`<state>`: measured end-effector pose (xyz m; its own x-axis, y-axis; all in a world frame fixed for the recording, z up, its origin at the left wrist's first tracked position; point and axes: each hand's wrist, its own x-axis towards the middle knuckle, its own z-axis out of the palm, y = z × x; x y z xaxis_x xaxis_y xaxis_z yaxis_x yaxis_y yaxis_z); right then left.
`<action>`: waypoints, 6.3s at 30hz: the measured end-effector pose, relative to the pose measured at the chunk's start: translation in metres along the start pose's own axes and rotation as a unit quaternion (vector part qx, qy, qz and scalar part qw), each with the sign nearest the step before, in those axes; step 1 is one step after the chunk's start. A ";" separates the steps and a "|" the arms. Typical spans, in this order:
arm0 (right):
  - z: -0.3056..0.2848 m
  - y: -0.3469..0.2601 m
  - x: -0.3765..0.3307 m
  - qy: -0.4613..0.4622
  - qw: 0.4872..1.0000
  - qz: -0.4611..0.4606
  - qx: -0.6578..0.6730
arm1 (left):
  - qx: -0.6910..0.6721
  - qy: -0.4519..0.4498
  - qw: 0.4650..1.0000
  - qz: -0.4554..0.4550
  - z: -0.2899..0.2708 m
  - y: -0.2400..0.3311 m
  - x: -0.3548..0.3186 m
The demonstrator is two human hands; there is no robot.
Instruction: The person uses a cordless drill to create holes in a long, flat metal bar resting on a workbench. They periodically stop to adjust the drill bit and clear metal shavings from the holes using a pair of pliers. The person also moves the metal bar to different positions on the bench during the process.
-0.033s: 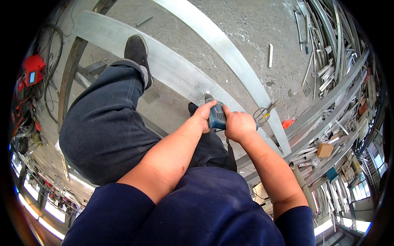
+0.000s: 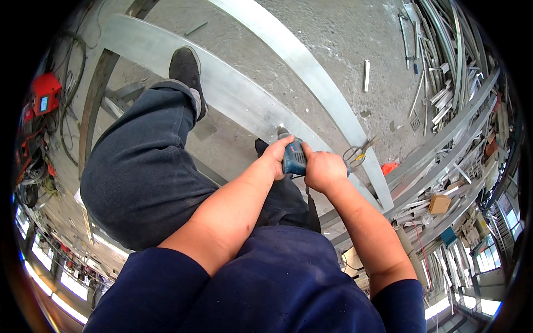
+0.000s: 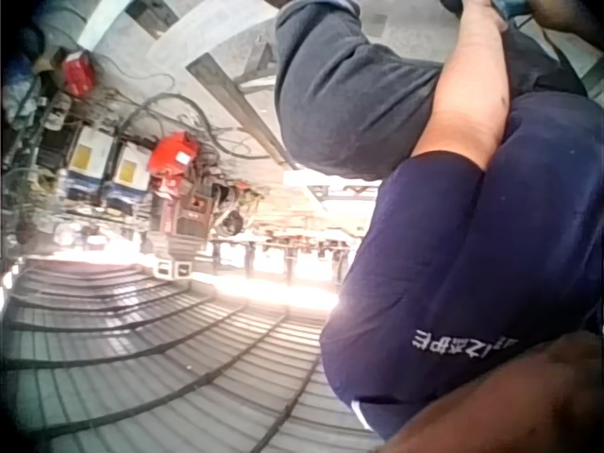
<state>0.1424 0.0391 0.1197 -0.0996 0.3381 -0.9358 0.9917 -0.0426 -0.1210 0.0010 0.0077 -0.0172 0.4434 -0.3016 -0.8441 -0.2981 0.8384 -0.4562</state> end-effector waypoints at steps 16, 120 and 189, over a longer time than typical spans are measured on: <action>-0.010 0.004 0.003 -0.003 1.000 0.002 0.003 | 0.011 0.023 1.000 -0.007 -0.001 0.003 0.013; 0.012 -0.002 -0.003 0.020 0.998 -0.022 -0.051 | -0.054 -0.030 0.998 0.020 -0.009 -0.013 0.001; 0.043 0.014 -0.008 0.072 0.994 -0.006 0.081 | 0.062 0.059 0.995 0.044 0.013 -0.011 -0.016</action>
<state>0.1534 -0.0048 0.1117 -0.0879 0.4697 -0.8784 0.9631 -0.1852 -0.1953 0.0082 0.0095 0.0050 0.3152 -0.2694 -0.9100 -0.2220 0.9113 -0.3467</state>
